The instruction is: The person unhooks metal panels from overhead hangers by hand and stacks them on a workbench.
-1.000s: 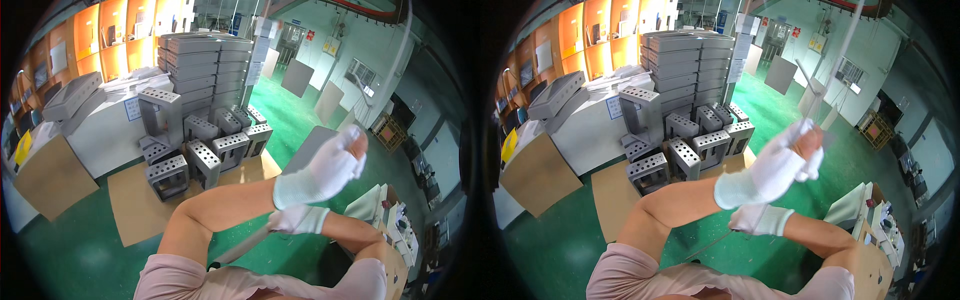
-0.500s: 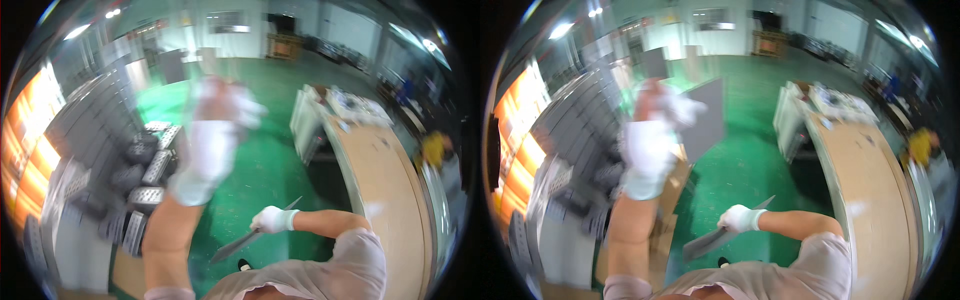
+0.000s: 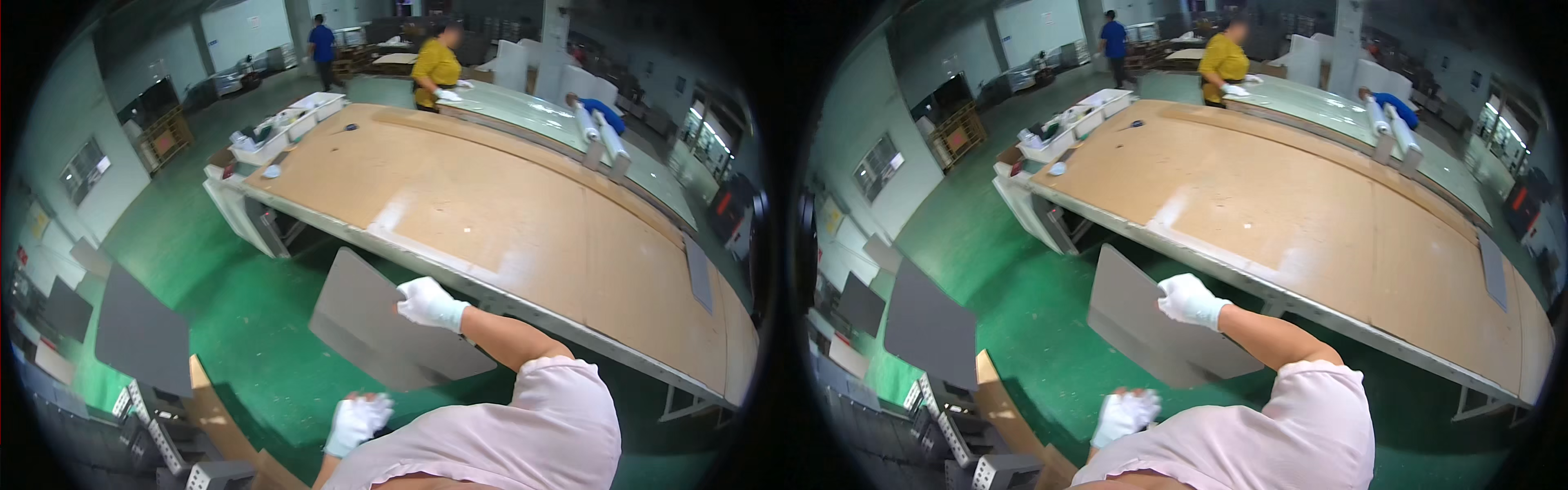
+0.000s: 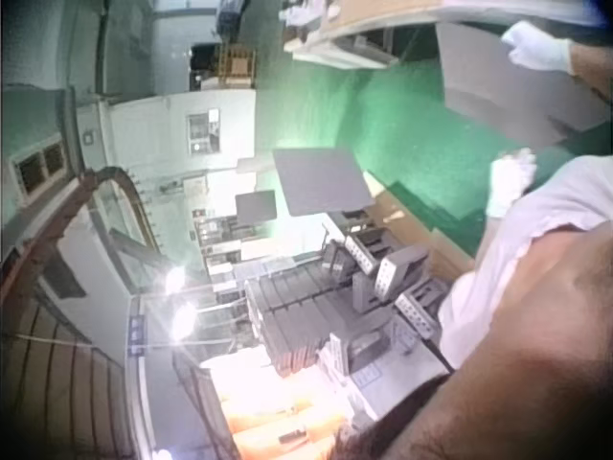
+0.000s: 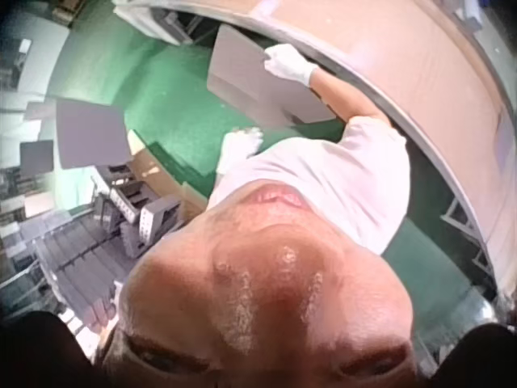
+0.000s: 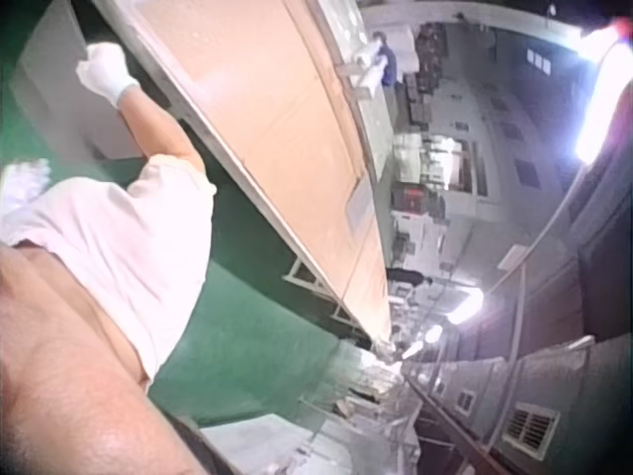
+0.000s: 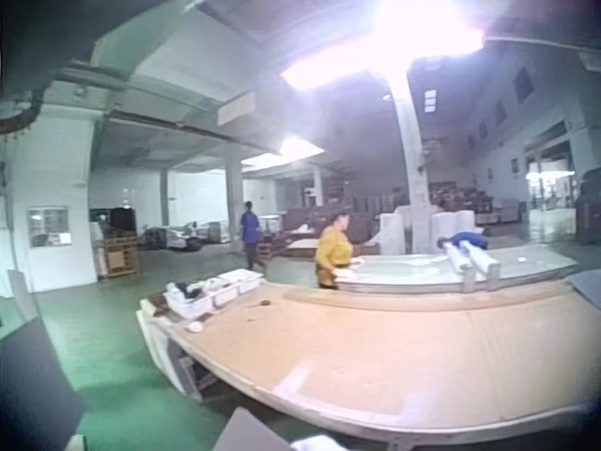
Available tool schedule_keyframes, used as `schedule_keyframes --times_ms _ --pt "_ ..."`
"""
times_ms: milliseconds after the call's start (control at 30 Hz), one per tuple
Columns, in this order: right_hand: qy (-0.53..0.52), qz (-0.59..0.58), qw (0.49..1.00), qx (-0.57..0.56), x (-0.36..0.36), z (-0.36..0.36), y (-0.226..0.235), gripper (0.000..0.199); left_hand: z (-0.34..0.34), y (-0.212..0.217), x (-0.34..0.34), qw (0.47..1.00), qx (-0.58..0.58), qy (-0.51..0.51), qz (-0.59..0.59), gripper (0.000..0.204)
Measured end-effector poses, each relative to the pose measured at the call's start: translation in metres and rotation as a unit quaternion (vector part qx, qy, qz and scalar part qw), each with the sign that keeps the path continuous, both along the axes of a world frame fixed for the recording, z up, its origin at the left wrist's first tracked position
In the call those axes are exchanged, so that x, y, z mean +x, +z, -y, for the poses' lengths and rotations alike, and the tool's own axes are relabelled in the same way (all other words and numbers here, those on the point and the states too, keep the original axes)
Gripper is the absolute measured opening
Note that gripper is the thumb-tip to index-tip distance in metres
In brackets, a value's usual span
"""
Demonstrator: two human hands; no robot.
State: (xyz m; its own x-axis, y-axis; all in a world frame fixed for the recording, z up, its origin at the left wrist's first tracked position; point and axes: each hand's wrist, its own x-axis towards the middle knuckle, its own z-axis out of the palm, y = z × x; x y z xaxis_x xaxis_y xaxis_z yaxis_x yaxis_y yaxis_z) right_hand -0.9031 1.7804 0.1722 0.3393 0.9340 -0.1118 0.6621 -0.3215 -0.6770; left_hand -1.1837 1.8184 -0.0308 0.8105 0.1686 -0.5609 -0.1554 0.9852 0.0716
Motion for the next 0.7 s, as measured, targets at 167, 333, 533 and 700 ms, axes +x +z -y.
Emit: schedule_keyframes --times_ms 167,333,533,700 --pt "-0.166 -0.116 0.945 0.258 0.056 0.155 0.039 0.016 0.130 -0.002 0.168 0.941 -0.206 -0.220 0.153 0.060" --pt "-0.235 0.145 0.919 0.280 0.039 0.330 0.061 0.020 0.204 0.033 0.264 0.954 -0.172 -0.185 0.160 0.078" --pt "-0.381 0.022 0.848 0.369 -0.034 0.460 0.036 0.025 0.250 0.066 0.315 0.943 0.025 -0.293 0.158 0.080" --pt "-0.383 -0.210 0.773 0.460 -0.025 0.553 0.047 0.043 0.287 0.069 0.410 0.941 0.107 -0.254 0.194 0.057"
